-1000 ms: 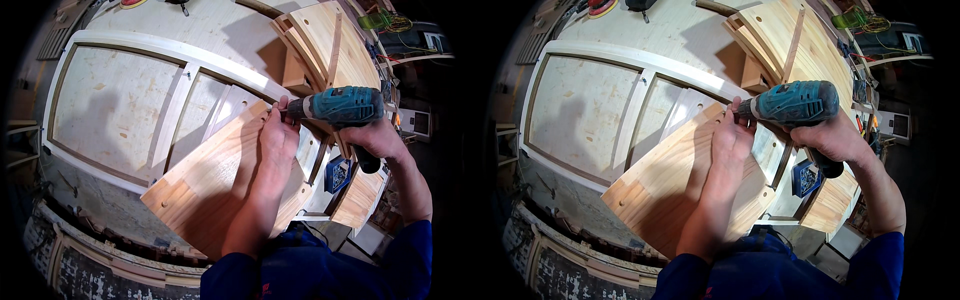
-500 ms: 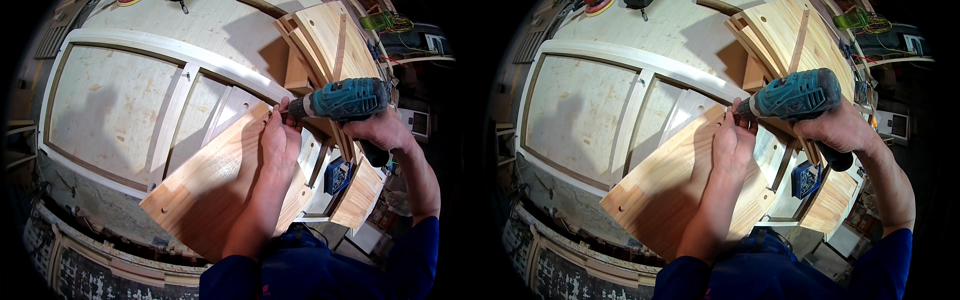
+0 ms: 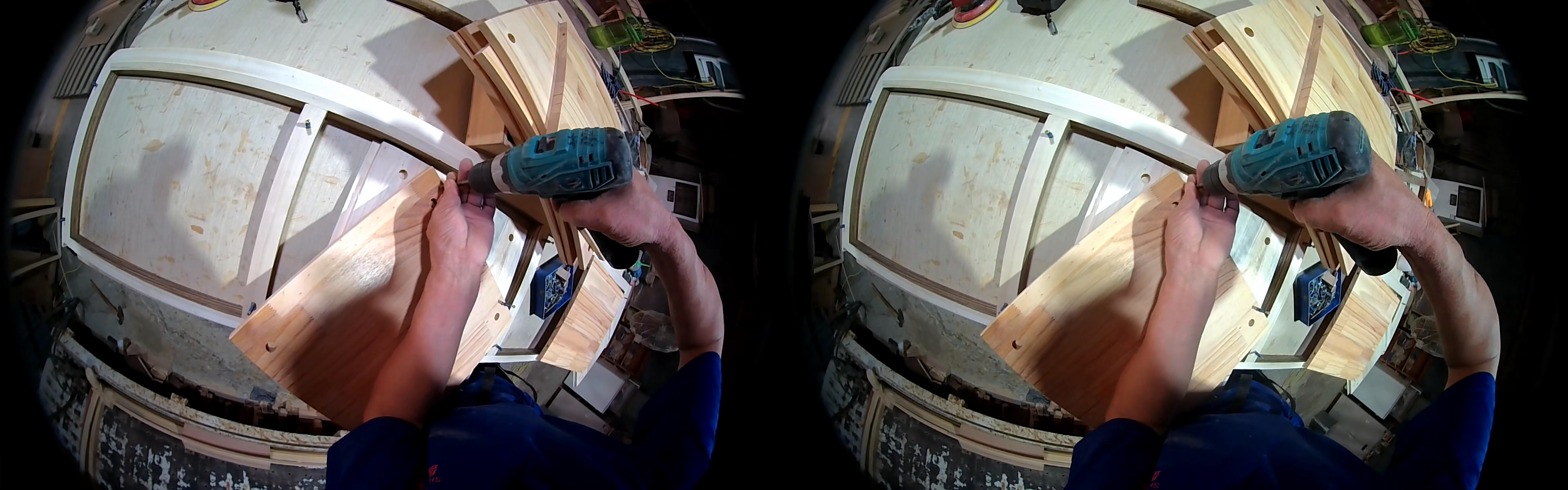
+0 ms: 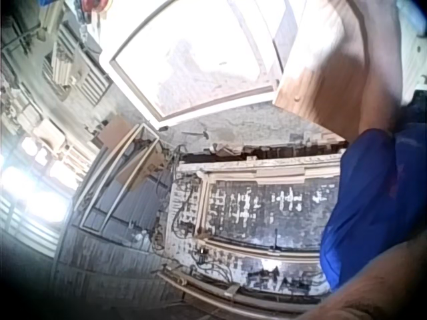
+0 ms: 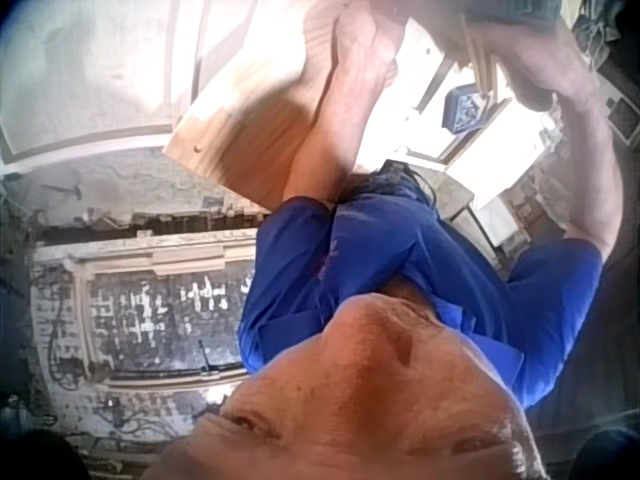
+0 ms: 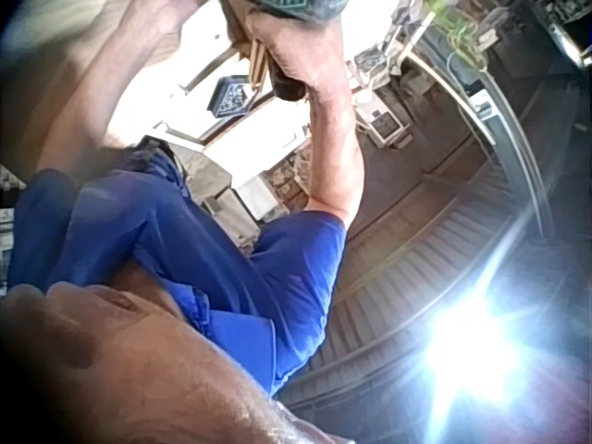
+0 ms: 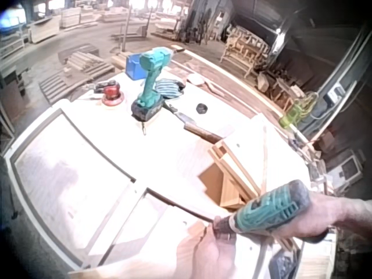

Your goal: The person sorts wooden boards by hand on a workbench, selects screws from a small tray, and uses a cordless drill to join the boards together into a three-sided box structure.

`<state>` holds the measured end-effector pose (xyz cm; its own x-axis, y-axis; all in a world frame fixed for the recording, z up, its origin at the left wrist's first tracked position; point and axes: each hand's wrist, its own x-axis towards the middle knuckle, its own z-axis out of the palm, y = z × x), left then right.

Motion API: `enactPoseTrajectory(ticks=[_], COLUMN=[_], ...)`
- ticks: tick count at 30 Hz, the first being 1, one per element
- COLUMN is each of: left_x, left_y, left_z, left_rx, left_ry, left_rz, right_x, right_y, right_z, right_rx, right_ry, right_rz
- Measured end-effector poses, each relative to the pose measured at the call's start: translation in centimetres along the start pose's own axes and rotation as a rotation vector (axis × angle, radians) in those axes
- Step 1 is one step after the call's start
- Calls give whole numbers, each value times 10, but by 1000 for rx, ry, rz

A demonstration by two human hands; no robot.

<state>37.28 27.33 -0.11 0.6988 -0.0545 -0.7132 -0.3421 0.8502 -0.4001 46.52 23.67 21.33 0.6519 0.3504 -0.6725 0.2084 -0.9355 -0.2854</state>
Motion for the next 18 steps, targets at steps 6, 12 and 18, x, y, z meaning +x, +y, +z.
enactPoseTrajectory(ticks=[6, 12, 18], left_x=[6, 5, 6], left_y=[0, -1, -1], left_z=[-6, -8, -6], left_rx=[11, 11, 8], left_ry=[-39, -43, -14], left_rz=[-9, -4, 1], right_x=[-1, 2, 3], right_y=[-5, -5, -9], right_z=[2, 1, -2], right_rx=[2, -8, -15], right_ry=[-7, -29, -104], right_rz=[-49, -91, -87])
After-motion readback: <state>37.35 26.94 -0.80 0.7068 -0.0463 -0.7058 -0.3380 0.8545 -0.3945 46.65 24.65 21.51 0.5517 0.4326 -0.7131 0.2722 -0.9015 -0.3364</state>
